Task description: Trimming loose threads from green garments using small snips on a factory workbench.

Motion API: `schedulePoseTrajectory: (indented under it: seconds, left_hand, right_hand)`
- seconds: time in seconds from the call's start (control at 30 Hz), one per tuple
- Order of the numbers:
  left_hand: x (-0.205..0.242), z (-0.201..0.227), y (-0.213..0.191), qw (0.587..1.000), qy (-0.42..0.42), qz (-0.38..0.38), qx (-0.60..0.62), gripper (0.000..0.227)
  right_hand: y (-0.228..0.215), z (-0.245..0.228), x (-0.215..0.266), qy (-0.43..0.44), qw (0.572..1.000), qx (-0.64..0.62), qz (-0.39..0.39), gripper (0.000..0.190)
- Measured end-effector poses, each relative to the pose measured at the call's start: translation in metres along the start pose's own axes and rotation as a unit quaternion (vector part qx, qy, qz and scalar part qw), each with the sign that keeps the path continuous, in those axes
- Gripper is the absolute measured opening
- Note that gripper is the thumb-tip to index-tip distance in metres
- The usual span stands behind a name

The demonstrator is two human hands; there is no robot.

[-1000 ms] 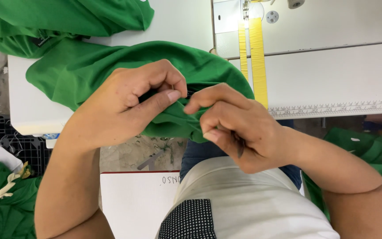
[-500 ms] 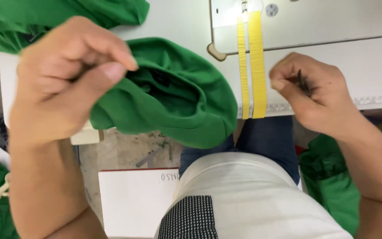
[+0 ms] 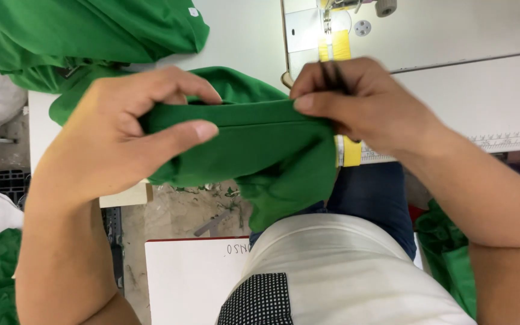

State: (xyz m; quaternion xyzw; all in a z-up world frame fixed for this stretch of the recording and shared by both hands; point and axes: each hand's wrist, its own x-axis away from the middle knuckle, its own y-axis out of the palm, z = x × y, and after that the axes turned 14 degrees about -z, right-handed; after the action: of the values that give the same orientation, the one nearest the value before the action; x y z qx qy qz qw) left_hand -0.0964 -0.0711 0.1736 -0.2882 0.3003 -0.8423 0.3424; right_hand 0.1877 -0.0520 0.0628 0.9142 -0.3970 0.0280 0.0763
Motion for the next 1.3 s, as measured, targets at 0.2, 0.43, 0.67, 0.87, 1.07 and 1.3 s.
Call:
schedulePoseTrajectory:
  seconds: [0.2,0.43,0.67,0.87,1.07,1.3]
  left_hand:
    - [-0.013,-0.015,0.009,0.992,0.032,-0.048,0.114,0.010]
    - [-0.045,-0.007,0.021,0.987,0.150,-0.043,-0.046,0.019]
    - [-0.056,0.000,-0.013,0.987,-0.106,0.095,0.074,0.018]
    - [-0.059,-0.049,-0.017,0.929,-0.158,0.297,0.155,0.030]
    - [-0.102,-0.066,0.037,0.910,0.050,0.305,0.276,0.027]
    - [-0.178,-0.082,0.114,0.867,-0.029,0.180,0.463,0.029]
  right_hand:
    - [-0.031,-0.016,0.019,-0.006,0.982,0.178,-0.062,0.006]
    - [-0.024,-0.044,0.009,-0.037,0.941,0.323,-0.092,0.007]
    - [0.010,-0.019,0.000,-0.228,0.757,0.608,0.075,0.036]
    - [-0.014,0.050,-0.043,-0.134,0.634,0.760,0.050,0.057]
    - [0.005,0.045,-0.011,-0.179,0.722,0.662,0.090,0.063]
    - [-0.033,0.076,-0.008,-0.015,0.778,0.622,0.086,0.048]
